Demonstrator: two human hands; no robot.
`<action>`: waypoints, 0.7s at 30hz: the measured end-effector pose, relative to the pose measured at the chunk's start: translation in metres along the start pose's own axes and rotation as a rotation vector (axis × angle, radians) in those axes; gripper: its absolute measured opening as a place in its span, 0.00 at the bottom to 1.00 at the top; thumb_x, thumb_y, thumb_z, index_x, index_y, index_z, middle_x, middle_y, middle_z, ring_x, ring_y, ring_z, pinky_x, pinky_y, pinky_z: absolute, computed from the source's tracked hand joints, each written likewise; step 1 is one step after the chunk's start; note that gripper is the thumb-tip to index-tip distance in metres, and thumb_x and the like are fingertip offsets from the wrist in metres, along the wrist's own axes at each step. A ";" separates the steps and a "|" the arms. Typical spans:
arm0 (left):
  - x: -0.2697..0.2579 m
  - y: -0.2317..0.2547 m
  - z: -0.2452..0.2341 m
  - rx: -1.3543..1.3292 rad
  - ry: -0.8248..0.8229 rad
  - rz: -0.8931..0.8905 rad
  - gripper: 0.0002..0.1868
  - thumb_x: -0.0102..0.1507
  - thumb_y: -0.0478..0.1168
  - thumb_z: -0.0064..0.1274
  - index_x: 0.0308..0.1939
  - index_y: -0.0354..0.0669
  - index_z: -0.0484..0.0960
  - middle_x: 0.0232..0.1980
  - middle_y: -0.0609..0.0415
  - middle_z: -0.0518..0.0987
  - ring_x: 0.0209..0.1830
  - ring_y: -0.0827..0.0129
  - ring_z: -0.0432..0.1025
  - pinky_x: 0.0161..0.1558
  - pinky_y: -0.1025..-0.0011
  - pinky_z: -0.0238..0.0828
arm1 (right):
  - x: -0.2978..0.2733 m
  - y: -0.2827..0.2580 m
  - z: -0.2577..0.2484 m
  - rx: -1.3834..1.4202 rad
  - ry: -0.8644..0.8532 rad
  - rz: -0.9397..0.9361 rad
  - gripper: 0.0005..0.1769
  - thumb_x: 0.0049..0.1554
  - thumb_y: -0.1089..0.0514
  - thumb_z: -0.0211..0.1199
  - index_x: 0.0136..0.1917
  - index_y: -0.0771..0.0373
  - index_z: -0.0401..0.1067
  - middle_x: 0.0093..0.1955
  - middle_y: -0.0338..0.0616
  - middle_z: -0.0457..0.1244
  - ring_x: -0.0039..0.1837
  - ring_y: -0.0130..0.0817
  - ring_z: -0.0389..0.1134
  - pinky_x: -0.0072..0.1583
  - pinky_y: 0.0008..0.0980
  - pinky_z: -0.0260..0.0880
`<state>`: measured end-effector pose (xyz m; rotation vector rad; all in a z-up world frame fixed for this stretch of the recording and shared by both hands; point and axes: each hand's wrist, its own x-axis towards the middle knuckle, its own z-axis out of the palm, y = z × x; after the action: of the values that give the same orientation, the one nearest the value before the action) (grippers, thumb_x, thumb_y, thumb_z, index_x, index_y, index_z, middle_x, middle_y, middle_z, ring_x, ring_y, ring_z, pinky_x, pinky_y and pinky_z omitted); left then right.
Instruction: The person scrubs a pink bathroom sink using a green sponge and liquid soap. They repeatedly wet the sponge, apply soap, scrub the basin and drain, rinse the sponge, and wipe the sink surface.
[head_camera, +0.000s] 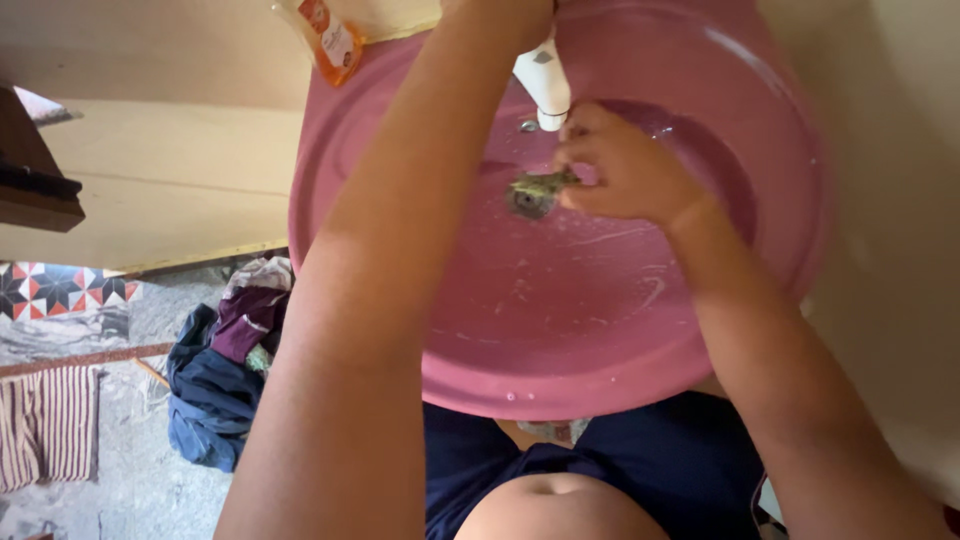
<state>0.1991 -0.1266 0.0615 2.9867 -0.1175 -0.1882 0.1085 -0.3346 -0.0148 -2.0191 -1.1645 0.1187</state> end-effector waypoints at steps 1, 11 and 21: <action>0.001 0.001 -0.001 -0.004 0.003 0.000 0.14 0.59 0.45 0.59 0.47 0.48 0.83 0.44 0.51 0.84 0.43 0.55 0.79 0.42 0.58 0.75 | 0.003 -0.001 0.003 0.023 0.026 -0.020 0.14 0.49 0.53 0.69 0.44 0.64 0.75 0.57 0.51 0.59 0.57 0.47 0.65 0.56 0.41 0.67; 0.005 0.007 -0.001 -0.065 0.065 -0.002 0.11 0.61 0.41 0.55 0.48 0.50 0.82 0.44 0.52 0.84 0.43 0.56 0.79 0.41 0.58 0.75 | -0.042 0.031 -0.059 -0.345 0.275 0.337 0.15 0.55 0.54 0.71 0.53 0.62 0.79 0.54 0.51 0.65 0.57 0.48 0.69 0.60 0.48 0.70; 0.007 0.005 0.003 -0.077 0.128 0.008 0.11 0.63 0.43 0.56 0.49 0.51 0.80 0.45 0.52 0.83 0.43 0.54 0.79 0.39 0.57 0.76 | -0.020 0.031 -0.049 -0.283 0.675 0.361 0.12 0.57 0.63 0.67 0.53 0.70 0.71 0.52 0.56 0.65 0.53 0.50 0.69 0.55 0.45 0.70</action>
<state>0.2050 -0.1324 0.0586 2.9113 -0.1050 -0.0008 0.1398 -0.3864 -0.0078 -2.2330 -0.4037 -0.5393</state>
